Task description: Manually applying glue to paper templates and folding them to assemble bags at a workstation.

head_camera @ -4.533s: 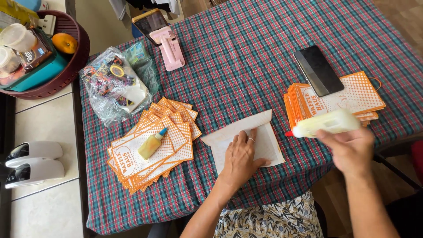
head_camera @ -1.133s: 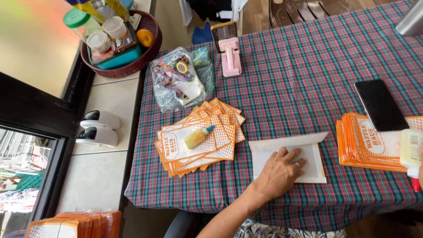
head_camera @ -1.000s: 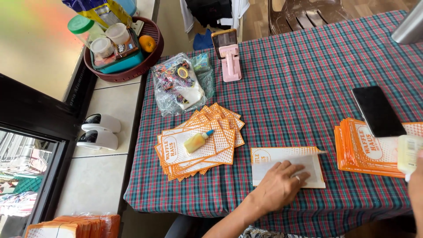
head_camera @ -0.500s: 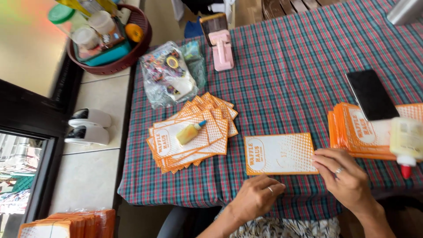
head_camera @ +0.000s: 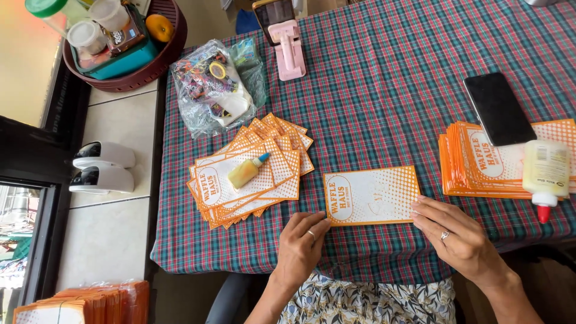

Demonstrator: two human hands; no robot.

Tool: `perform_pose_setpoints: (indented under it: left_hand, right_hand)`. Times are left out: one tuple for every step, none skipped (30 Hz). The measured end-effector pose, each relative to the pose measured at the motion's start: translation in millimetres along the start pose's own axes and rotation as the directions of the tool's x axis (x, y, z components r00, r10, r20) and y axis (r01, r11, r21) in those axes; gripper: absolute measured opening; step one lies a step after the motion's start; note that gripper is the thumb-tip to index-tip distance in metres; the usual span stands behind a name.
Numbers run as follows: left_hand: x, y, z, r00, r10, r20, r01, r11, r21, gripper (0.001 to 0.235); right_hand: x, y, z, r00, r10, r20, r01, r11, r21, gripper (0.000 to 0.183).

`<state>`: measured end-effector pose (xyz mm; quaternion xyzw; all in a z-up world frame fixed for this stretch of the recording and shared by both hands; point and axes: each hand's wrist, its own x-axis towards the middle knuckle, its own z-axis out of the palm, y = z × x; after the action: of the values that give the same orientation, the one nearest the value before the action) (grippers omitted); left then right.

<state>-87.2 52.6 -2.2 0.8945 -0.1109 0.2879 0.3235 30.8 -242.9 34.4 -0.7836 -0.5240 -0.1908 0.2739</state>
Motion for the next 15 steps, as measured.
perform_pose_setpoints:
  left_hand:
    - [-3, -1, 4, 1.0, -0.002, 0.0, 0.002, 1.0, 0.0, 0.02]
    - [-5, -3, 8, 0.999, 0.011, 0.045, -0.013, 0.999, 0.033, 0.022]
    - [-8, -4, 12, 0.996, 0.024, 0.09, -0.03, 0.997, 0.065, 0.024]
    - [-6, -3, 12, 0.996, 0.024, 0.09, -0.029, 0.998, 0.062, 0.024]
    - [-4, -1, 13, 0.992, 0.044, 0.115, -0.053, 0.996, 0.071, 0.024]
    - [-2, 0, 15, 0.988, 0.066, 0.14, -0.077, 0.994, 0.077, 0.024]
    - [-3, -1, 16, 0.988, 0.067, 0.141, -0.078, 0.994, 0.072, 0.024]
    - [-5, -2, 18, 0.986, 0.059, 0.155, -0.072, 0.994, 0.082, 0.024]
    - [-7, -4, 19, 0.984, 0.05, 0.17, -0.066, 0.994, 0.093, 0.023]
    - [-7, -4, 20, 0.984, 0.051, 0.171, -0.067, 0.994, 0.09, 0.023]
    - [-7, -4, 20, 0.984, 0.045, 0.171, -0.063, 0.993, 0.101, 0.021]
    - [-8, -4, 20, 0.985, 0.039, 0.169, -0.059, 0.992, 0.115, 0.02]
    - [-8, -4, 20, 0.985, 0.039, 0.17, -0.059, 0.992, 0.113, 0.02]
    - [-8, -4, 20, 0.986, 0.043, 0.161, -0.061, 0.992, 0.107, 0.02]
    - [-8, -4, 21, 0.987, 0.047, 0.152, -0.063, 0.993, 0.101, 0.02]
  right_hand:
    - [-2, 1, 2, 1.0, 0.0, 0.002, 0.0, 1.0, 0.002, 0.026]
    - [-3, 2, 4, 1.0, 0.003, 0.009, -0.003, 1.0, 0.004, 0.029]
    - [-5, 3, 6, 1.0, 0.006, 0.016, -0.006, 1.0, 0.006, 0.032]
    - [-6, 4, 8, 1.0, 0.007, 0.018, -0.007, 1.0, 0.004, 0.032]
    - [-8, 5, 11, 1.0, 0.004, 0.017, -0.004, 1.0, 0.009, 0.031]
    - [-10, 6, 12, 1.0, 0.002, 0.017, -0.002, 1.0, 0.012, 0.031]
    - [-9, 6, 12, 1.0, 0.005, 0.02, -0.005, 1.0, 0.009, 0.031]
    - [-8, 6, 12, 1.0, -0.003, 0.016, 0.002, 1.0, 0.017, 0.031]
    - [-7, 5, 12, 1.0, -0.01, 0.012, 0.01, 1.0, 0.024, 0.031]
    - [-8, 6, 13, 1.0, -0.008, 0.013, 0.007, 1.0, 0.023, 0.031]
    - [-10, 6, 14, 1.0, 0.0, 0.02, 0.0, 1.0, 0.021, 0.03]
    - [-10, 7, 15, 1.0, 0.006, 0.025, -0.007, 1.0, 0.019, 0.029]
    - [-10, 7, 15, 1.0, 0.008, 0.025, -0.008, 1.0, 0.019, 0.029]
    - [-10, 8, 16, 1.0, 0.002, 0.021, -0.003, 1.0, 0.019, 0.029]
    - [-11, 8, 16, 1.0, -0.003, 0.016, 0.003, 1.0, 0.02, 0.029]
